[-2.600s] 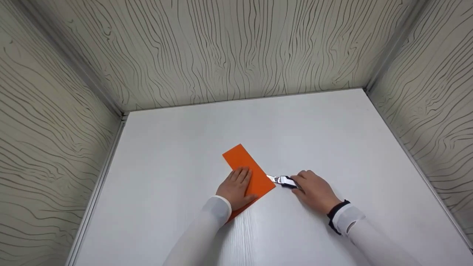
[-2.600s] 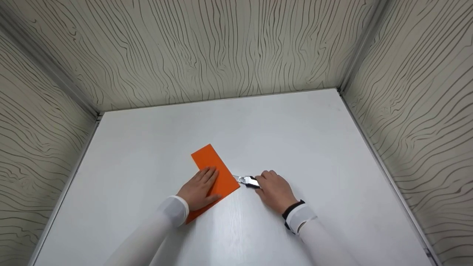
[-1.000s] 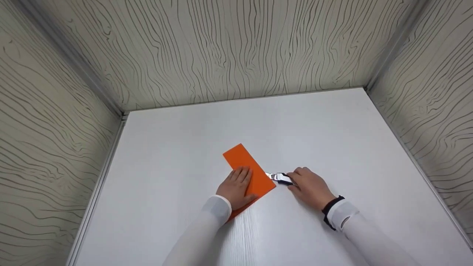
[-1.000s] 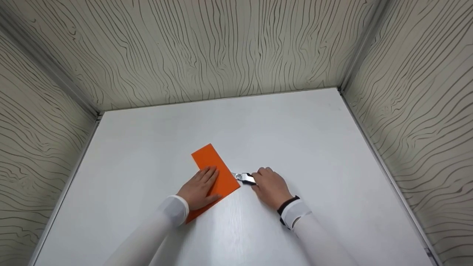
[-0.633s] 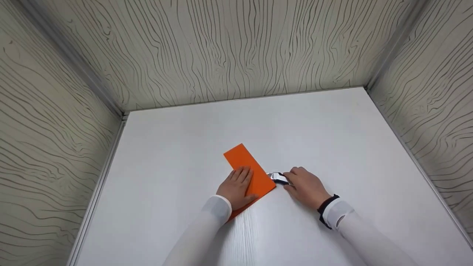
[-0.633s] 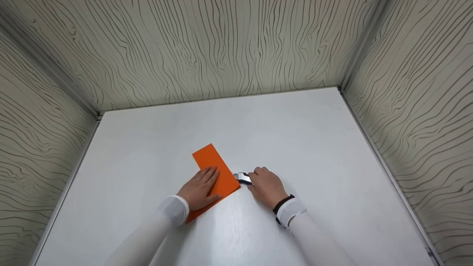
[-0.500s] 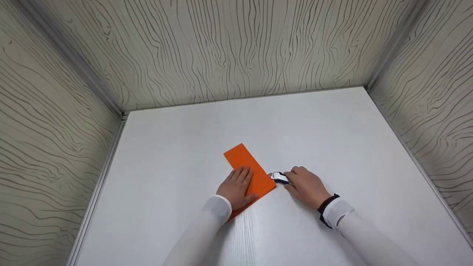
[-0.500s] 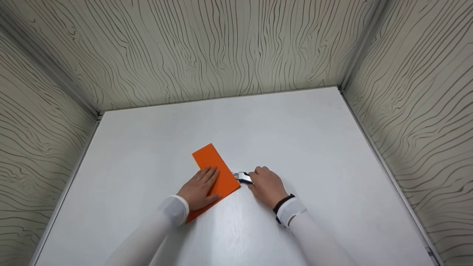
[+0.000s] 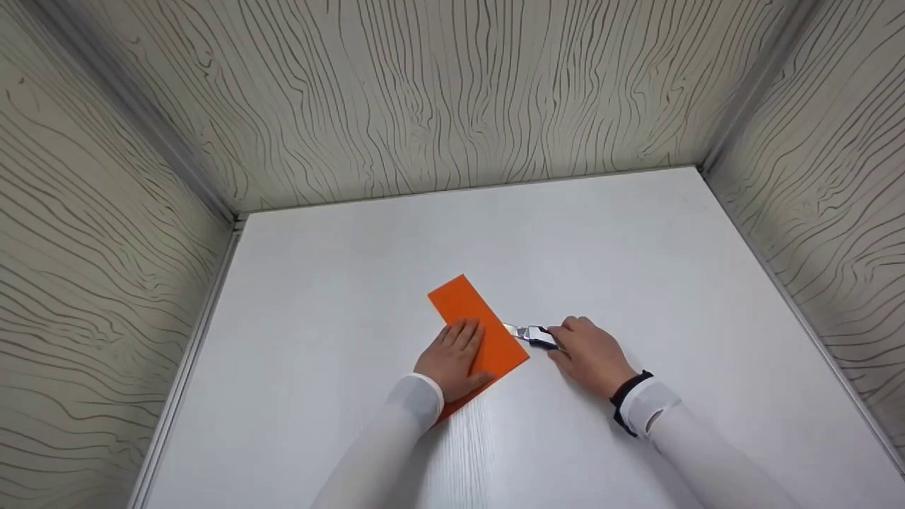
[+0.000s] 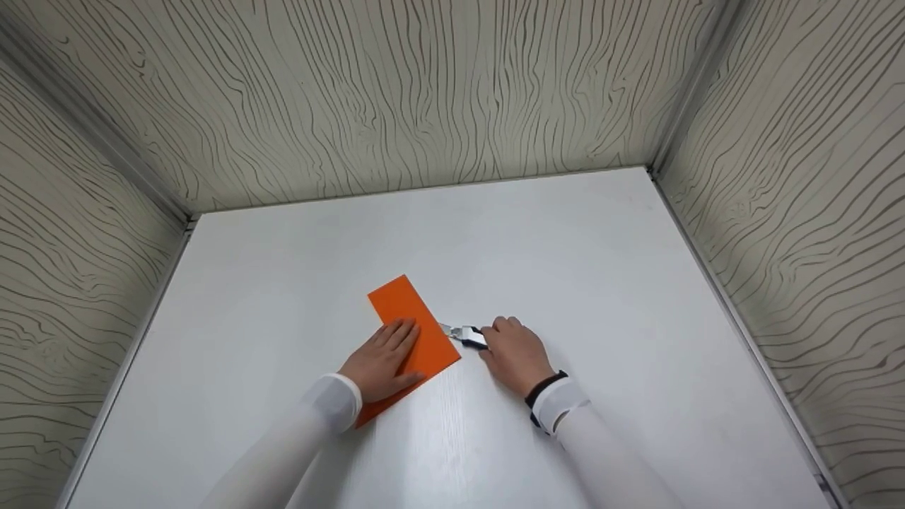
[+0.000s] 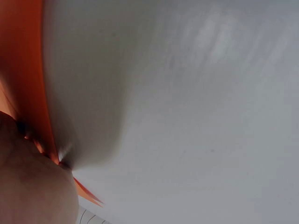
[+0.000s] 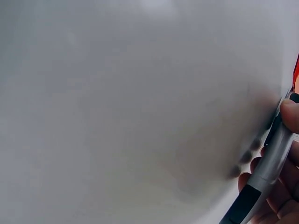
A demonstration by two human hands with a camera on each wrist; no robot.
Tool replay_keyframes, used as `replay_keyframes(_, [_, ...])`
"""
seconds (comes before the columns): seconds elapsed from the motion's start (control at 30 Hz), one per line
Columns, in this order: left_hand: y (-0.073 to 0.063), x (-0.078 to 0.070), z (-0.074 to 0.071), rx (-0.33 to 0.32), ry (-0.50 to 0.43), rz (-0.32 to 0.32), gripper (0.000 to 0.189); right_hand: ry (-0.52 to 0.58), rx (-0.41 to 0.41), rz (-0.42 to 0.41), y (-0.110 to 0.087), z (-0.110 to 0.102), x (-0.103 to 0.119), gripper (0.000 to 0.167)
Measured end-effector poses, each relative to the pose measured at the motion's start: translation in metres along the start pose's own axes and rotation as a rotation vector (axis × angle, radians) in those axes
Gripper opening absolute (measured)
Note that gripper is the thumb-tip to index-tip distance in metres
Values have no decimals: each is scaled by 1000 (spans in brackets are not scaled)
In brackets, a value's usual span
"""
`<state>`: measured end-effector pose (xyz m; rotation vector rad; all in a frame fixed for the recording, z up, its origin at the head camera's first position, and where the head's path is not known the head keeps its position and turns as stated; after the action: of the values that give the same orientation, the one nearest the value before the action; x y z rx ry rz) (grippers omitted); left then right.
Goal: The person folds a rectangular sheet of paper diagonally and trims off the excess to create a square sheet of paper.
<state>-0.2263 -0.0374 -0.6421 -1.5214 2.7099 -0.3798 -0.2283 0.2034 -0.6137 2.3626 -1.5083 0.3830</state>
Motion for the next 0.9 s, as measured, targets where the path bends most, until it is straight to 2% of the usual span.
replay_keyframes(0.5, [-2, -1, -3, 18, -6, 2, 88, -12, -30, -14, 2, 2, 1, 35])
replay_keyframes(0.9, [-3, -1, -6, 38, -2, 1, 88, -5, 3, 4, 11, 3, 9, 35])
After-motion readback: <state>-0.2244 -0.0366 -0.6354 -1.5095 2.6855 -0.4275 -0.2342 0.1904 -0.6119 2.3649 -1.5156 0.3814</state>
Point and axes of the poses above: each hand's wrist, its own y-axis towards the middle knuckle, its own z-axis out of the palm, x = y × z, the point moved 5 cm from there along y, towards the middle knuckle, and after that the axes turned 6 degrees about y, right-handed, at the moved point
